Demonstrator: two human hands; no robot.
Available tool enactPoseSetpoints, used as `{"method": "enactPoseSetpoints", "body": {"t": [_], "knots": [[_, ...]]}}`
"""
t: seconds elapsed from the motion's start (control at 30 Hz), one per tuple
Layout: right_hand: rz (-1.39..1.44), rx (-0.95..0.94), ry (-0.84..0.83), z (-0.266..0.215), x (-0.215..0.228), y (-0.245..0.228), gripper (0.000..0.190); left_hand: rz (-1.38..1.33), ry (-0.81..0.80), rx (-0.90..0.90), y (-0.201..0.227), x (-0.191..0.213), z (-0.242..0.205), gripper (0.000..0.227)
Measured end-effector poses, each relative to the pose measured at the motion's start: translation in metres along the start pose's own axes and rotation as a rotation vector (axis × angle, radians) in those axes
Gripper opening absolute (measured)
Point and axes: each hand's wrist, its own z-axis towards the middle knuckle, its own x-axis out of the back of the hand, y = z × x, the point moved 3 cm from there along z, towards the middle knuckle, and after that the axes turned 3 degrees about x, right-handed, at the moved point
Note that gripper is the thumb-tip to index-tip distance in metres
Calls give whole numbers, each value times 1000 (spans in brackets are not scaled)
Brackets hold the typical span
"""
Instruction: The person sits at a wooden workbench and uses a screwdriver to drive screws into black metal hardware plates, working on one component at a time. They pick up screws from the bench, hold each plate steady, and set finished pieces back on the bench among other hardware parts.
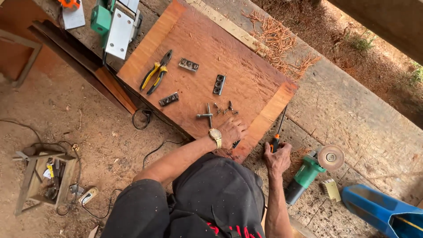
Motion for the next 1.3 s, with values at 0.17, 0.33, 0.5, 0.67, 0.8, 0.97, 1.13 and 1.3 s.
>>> {"method": "enactPoseSetpoints", "body": {"t": [0.17, 0.33, 0.5, 0.67, 0.8, 0.97, 1.13, 1.3], "knots": [[-20, 215, 152, -15, 19, -13, 70, -47, 101, 7, -4, -5, -12, 60], [35, 331, 77, -35, 14, -55, 61, -108, -6, 30, -8, 16, -15, 69], [294, 518, -303, -41, -7, -94, 82, -169, -26, 21, -11, -1, -14, 70], [320, 650, -315, -40, -8, -96, 102, -164, -13, 37, -14, 3, -19, 73], [243, 645, -387, -32, -15, -98, 115, -161, 16, 49, -19, 15, -32, 78], [216, 662, -402, -33, -26, -88, 113, -191, 12, 100, -19, 9, -47, 83], [237, 705, -389, -21, -32, -95, 104, -152, 25, 129, -29, -11, -48, 83], [290, 725, -383, -25, -34, -82, 103, -229, 208, 94, -23, -6, -45, 98]]}}
